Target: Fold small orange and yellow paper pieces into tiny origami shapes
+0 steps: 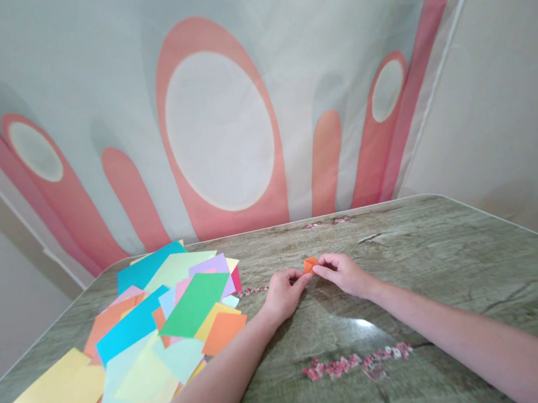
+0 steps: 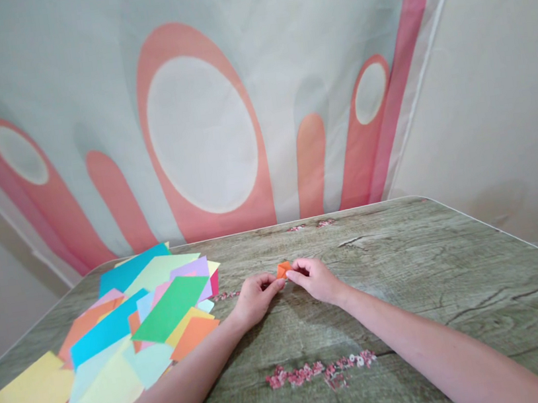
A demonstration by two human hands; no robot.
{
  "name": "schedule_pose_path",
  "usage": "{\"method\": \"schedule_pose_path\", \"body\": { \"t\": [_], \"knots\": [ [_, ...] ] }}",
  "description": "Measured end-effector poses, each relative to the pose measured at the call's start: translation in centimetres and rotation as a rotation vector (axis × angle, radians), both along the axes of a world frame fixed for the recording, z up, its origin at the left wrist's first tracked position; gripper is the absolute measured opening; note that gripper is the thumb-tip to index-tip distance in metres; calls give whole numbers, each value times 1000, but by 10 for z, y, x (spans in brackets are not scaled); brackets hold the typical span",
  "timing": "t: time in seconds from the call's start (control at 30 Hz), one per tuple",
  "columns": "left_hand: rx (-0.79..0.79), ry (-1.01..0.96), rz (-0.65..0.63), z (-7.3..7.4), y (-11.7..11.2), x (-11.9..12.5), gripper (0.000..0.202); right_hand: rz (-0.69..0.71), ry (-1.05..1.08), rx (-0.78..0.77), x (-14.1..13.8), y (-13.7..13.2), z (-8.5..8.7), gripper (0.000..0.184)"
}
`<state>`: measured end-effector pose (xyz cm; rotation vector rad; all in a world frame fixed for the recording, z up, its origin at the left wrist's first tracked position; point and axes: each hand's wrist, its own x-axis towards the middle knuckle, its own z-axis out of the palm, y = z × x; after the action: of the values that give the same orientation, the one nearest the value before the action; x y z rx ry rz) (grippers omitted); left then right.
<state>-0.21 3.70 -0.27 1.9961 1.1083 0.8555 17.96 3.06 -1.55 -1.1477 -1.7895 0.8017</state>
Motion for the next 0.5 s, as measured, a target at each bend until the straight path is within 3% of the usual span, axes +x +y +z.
{"method": "schedule_pose_path", "body": {
  "t": [0.33, 0.5],
  "knots": [
    [-19, 23, 26, 5, -3, -1, 27, -8, 134, -80, 1, 1, -2, 27],
    [17, 43, -20, 3, -3, -3, 26, 4, 167, -62, 1, -1, 2, 27]
  ]
}}
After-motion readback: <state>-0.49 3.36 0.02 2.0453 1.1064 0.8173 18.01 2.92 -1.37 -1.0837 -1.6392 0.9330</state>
